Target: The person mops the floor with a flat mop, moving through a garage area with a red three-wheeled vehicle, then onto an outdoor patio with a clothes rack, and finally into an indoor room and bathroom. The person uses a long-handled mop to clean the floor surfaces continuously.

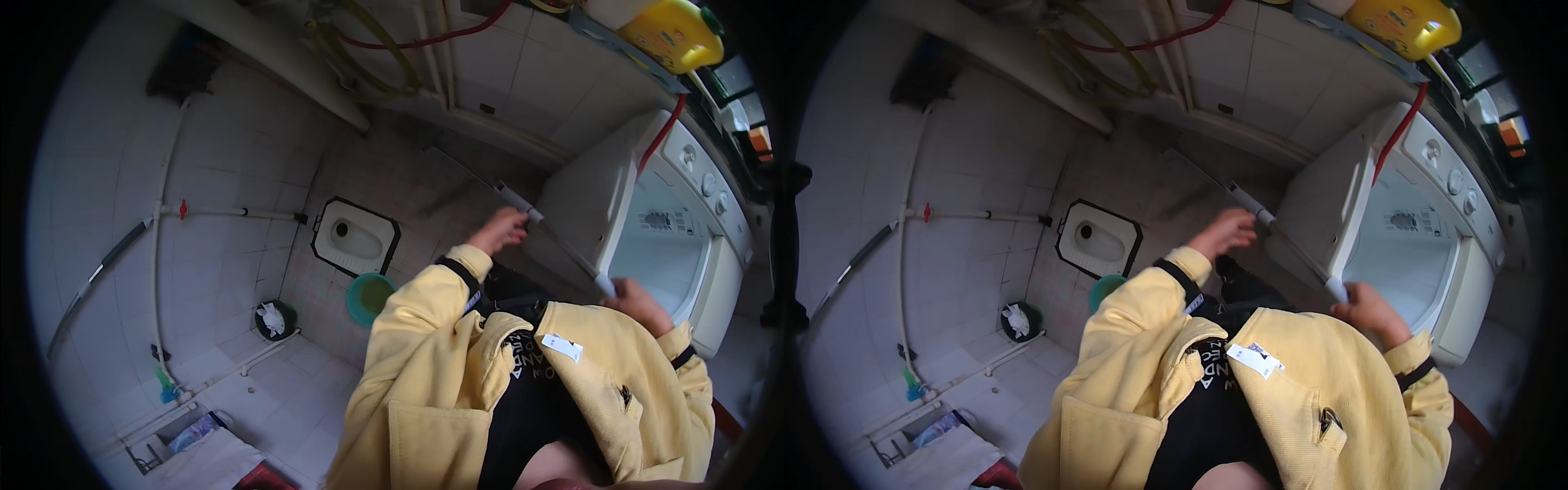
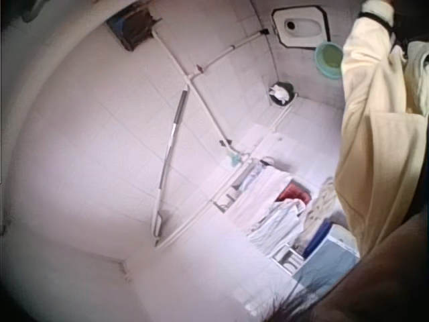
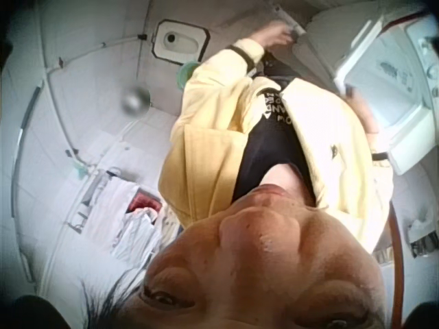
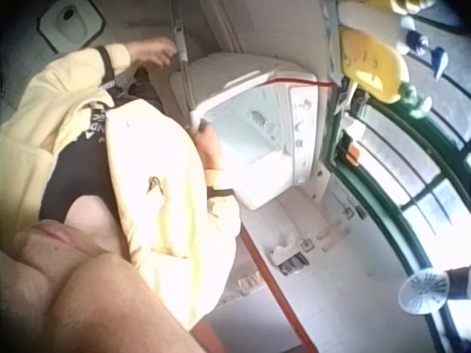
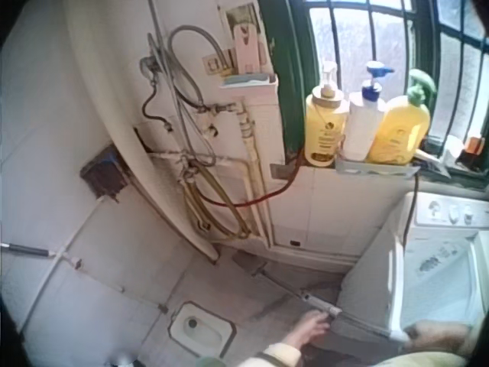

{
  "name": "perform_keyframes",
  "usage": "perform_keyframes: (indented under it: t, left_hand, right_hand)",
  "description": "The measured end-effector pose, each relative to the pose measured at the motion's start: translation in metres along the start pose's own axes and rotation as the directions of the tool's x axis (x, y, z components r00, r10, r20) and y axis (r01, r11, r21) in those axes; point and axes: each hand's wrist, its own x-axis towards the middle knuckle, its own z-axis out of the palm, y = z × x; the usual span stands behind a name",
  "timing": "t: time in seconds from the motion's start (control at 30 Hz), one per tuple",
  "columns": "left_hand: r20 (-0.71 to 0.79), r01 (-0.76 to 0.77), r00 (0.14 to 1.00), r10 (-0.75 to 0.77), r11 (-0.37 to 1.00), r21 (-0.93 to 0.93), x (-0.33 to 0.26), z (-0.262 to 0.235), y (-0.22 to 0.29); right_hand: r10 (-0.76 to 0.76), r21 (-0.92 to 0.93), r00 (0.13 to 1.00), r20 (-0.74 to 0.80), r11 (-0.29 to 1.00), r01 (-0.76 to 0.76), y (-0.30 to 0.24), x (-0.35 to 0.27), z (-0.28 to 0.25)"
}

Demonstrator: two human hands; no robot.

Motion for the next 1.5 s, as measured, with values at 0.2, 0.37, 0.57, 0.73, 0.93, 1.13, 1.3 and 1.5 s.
perform_keyframes:
  t: [0.2, 0.37, 0.57, 0.73, 0.93, 1.13, 1.3, 1.5]
  left_hand:
    - [-0.636, -0.828, 0.258, 0.728, 0.505, 0.242, -0.018, -0.116, 0.241]
    - [-0.425, -0.707, 0.008, 0.905, 0.306, 0.638, -0.068, -0.177, 0.439]
    - [-0.242, -0.498, -0.030, 0.970, 0.195, 0.845, -0.062, -0.232, 0.523]
    - [-0.192, -0.667, -0.191, 0.963, 0.016, 0.745, -0.042, -0.211, 0.516]
    - [0.141, 0.272, -0.216, 0.966, -0.079, 0.959, -0.037, -0.157, 0.504]
    - [0.106, -0.085, -0.338, 0.935, -0.143, 0.986, -0.044, -0.171, 0.453]
    - [-0.689, -0.504, 0.494, 0.531, 0.820, 0.271, 0.086, -0.143, 0.253]
    - [-0.325, -0.392, 0.900, 0.291, 0.865, -0.313, 0.208, -0.060, 0.131]
  right_hand:
    - [0.219, -0.248, 0.967, 0.128, 0.951, -0.183, -0.046, 0.110, -0.094]
    - [0.164, -0.358, 0.986, -0.017, 0.920, -0.160, -0.089, 0.147, -0.137]
    - [0.251, -0.289, 0.968, 0.004, 0.927, -0.239, -0.099, 0.159, -0.159]
    - [0.313, -0.245, 0.950, 0.013, 0.922, -0.300, -0.101, 0.169, -0.167]
    - [0.326, -0.233, 0.945, -0.022, 0.917, -0.322, -0.109, 0.186, -0.190]
    - [0.310, -0.269, 0.950, 0.026, 0.918, -0.292, -0.090, 0.193, -0.193]
    - [0.285, -0.263, 0.958, 0.041, 0.928, -0.264, -0.095, 0.192, -0.190]
    - [0.303, -0.316, 0.952, 0.037, 0.908, -0.277, -0.126, 0.188, -0.190]
